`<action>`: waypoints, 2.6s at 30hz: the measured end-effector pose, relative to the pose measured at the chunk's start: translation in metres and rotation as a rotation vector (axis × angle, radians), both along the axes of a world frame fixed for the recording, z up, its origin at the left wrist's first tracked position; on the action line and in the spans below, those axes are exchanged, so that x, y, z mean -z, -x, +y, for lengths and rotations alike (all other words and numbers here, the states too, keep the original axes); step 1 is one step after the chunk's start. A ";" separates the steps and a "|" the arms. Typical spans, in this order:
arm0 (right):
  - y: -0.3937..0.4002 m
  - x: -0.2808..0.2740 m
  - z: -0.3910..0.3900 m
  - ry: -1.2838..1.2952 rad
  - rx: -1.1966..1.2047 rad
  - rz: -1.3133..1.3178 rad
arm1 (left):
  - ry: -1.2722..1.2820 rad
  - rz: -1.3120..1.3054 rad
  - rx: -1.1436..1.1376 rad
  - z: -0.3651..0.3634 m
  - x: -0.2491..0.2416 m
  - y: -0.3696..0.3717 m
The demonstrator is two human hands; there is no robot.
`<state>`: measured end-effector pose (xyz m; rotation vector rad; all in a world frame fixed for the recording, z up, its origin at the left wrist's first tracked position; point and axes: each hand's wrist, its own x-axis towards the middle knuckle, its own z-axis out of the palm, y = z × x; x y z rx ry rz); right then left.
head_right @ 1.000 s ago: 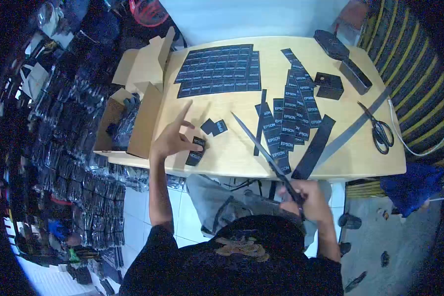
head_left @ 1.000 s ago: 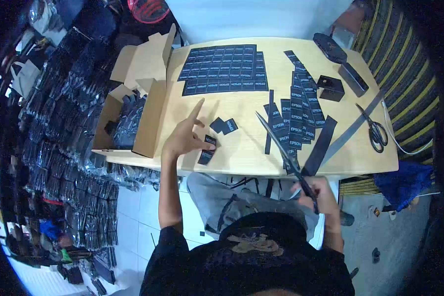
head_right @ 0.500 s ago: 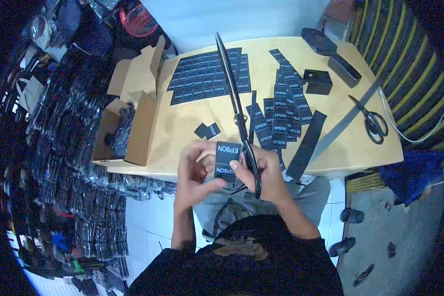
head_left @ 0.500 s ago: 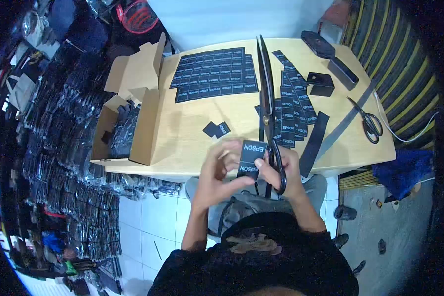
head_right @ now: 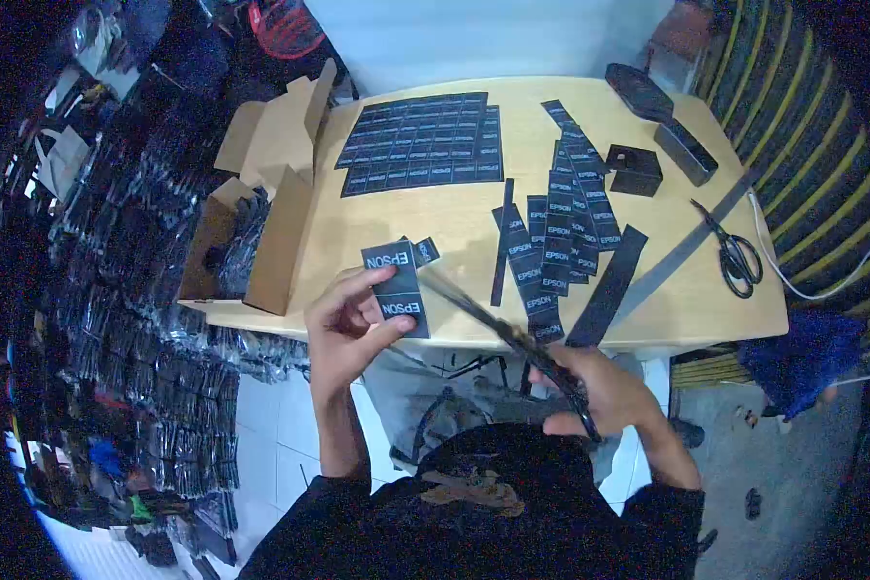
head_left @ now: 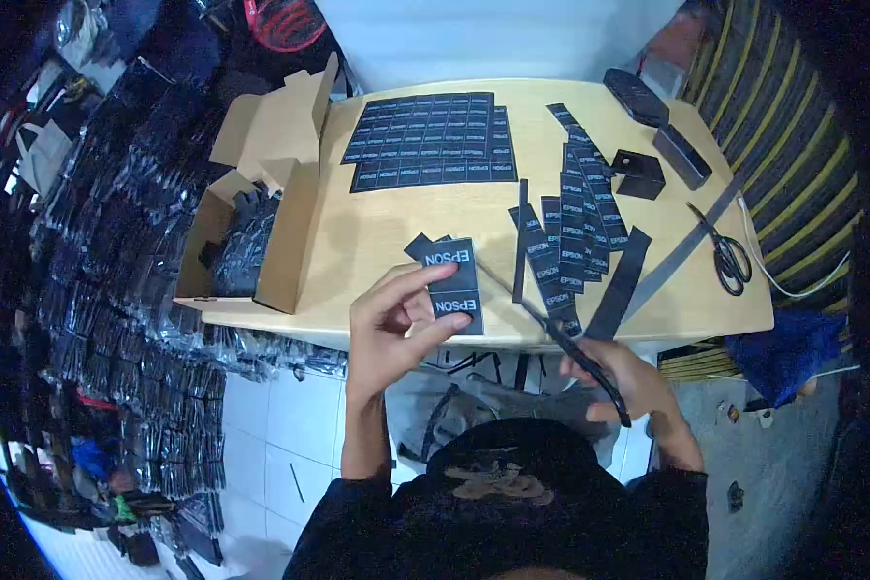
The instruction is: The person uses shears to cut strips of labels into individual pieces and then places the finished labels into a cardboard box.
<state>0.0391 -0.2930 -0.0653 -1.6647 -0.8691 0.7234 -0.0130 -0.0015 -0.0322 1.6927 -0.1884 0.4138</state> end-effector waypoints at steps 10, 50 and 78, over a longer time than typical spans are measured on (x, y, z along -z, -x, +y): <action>-0.011 -0.028 -0.009 0.170 -0.282 -0.086 | -0.155 0.194 0.251 0.004 -0.015 0.001; -0.015 -0.013 -0.024 0.241 -0.076 -0.147 | -0.199 0.277 0.289 0.027 0.003 -0.025; 0.071 0.049 -0.082 -0.100 0.721 0.383 | -0.886 -0.229 0.113 -0.099 0.078 -0.149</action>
